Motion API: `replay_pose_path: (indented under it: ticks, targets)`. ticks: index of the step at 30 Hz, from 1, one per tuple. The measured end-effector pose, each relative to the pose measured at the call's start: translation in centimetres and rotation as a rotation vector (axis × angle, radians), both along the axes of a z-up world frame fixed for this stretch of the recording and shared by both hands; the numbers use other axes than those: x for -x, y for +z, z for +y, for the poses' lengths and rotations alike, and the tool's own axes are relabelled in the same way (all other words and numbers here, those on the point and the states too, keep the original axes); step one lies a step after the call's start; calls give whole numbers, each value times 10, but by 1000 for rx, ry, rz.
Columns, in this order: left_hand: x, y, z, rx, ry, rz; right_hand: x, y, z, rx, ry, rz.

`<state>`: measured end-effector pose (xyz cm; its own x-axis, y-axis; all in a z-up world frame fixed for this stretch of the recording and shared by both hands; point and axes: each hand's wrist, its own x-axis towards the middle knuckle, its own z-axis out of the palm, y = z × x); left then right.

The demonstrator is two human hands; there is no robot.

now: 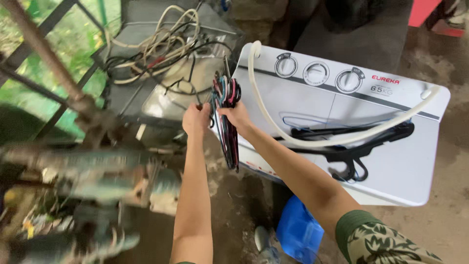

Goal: The person sorts hangers, washes a purple shirt and a white t-shirt by hand in a basin with soapy water, wrings them out, and places them on hangers.

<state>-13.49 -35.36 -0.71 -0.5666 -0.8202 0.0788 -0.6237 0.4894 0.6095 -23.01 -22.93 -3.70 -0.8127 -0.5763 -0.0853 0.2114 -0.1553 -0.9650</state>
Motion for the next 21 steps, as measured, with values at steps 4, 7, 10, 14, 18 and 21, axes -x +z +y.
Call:
replay_pose_path:
  ticks: [4, 7, 10, 14, 18, 21]
  targets:
    - [-62, 24, 81, 9, -56, 143, -38, 6, 37, 11, 31, -147]
    - [-116, 21, 141, -123, -153, 222, -72, -1, 70, -102, -24, -91]
    - [-165, 10, 189, -165, -294, 296, -114, -3, 109, -21, 1, -92]
    - [-222, -6, 226, -155, -301, 192, -172, 10, 167, -56, 239, -449]
    - [-281, -5, 251, -241, -332, -60, -227, -12, 192, -88, 437, -412]
    - [-331, 7, 255, -526, -367, -138, -267, -57, 181, -154, 563, -517]
